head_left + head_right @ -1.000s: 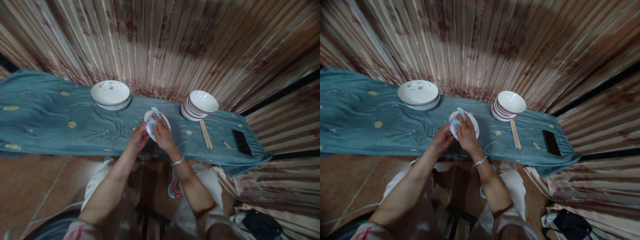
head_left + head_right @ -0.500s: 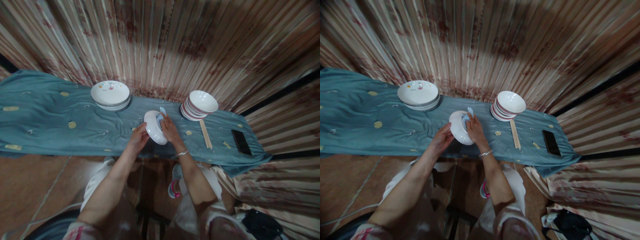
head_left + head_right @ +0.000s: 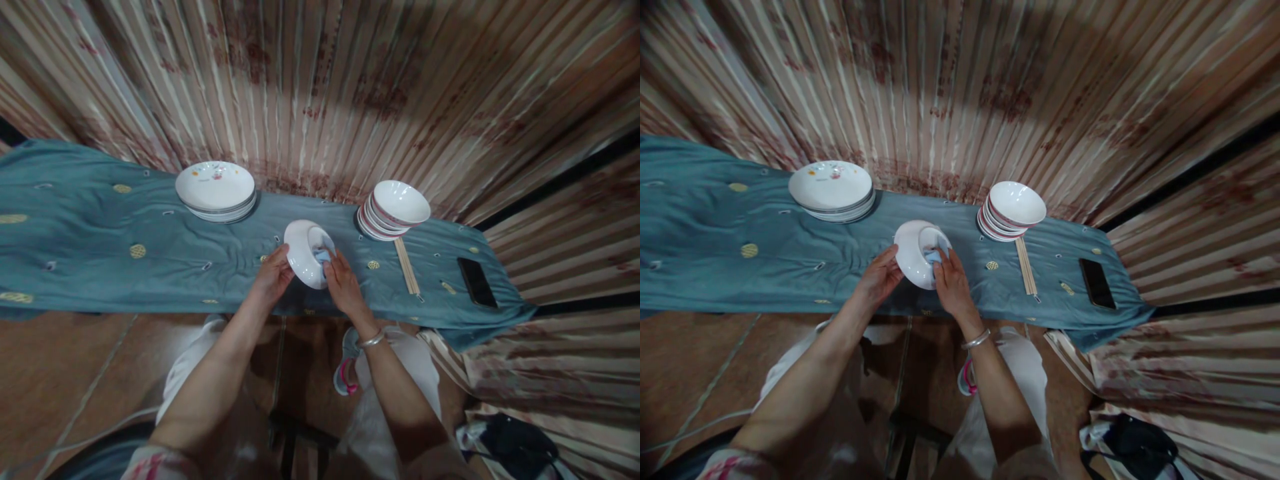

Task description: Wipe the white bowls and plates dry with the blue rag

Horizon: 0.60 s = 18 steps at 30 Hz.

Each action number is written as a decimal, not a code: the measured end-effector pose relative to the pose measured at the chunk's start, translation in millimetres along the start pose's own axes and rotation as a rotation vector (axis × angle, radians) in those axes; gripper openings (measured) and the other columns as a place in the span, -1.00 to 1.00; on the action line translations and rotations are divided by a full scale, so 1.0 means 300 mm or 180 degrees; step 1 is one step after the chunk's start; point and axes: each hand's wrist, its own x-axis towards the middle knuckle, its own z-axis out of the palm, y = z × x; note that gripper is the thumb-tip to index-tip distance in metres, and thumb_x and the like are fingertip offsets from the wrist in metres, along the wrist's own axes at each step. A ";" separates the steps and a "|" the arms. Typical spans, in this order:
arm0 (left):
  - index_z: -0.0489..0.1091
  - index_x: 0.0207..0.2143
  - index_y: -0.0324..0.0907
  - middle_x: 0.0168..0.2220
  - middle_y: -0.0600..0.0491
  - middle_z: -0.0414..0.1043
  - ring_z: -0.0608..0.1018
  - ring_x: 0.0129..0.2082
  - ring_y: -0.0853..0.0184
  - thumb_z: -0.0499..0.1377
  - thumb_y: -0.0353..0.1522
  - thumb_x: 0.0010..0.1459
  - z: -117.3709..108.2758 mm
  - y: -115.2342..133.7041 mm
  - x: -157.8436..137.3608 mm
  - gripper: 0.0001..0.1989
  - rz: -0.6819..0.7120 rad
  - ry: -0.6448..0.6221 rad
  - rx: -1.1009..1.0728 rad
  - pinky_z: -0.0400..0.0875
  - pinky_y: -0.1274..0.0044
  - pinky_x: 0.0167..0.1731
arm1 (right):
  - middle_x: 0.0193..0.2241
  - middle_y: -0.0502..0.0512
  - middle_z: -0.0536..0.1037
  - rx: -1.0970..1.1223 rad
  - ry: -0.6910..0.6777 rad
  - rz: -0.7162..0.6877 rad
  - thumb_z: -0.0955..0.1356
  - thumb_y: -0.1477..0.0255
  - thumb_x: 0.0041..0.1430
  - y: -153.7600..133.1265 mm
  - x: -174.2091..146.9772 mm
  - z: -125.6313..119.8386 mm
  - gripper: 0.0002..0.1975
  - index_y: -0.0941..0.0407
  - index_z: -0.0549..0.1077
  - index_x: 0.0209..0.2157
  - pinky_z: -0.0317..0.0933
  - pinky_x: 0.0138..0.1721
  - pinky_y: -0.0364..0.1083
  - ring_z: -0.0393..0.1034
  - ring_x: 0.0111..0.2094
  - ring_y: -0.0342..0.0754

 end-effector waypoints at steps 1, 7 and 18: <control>0.44 -0.44 -0.27 -0.53 0.06 0.54 0.55 -0.55 0.42 0.21 -0.49 0.11 -0.001 -0.001 0.001 -0.94 0.0009 -0.0018 -0.0012 0.46 0.60 -0.41 | 0.24 0.25 0.28 0.0009 -0.0010 -0.0023 0.05 0.24 0.39 -0.015 -0.014 -0.002 -0.48 0.18 0.28 0.21 0.04 0.30 0.13 0.08 0.31 0.04; 0.47 -0.34 -0.28 -0.48 0.02 0.57 0.59 -0.49 0.37 0.24 -0.46 0.08 -0.017 -0.010 0.013 -0.94 -0.0006 -0.0129 -0.0014 0.48 0.55 -0.33 | 0.34 0.13 0.08 -0.0072 -0.0043 -0.0333 0.06 0.33 0.40 -0.099 -0.055 0.000 -0.50 0.07 0.06 0.32 -0.01 0.33 0.09 -0.07 0.36 -0.03; 0.48 -0.39 -0.27 -0.46 0.03 0.58 0.59 -0.49 0.39 0.25 -0.45 0.08 -0.010 -0.008 -0.006 -0.97 -0.0001 -0.0329 0.0107 0.50 0.56 -0.33 | 0.30 0.21 0.16 -0.0351 -0.0026 -0.0931 0.04 0.36 0.38 -0.117 0.122 -0.002 -0.49 0.18 0.08 0.30 -0.08 0.35 0.12 -0.09 0.36 -0.02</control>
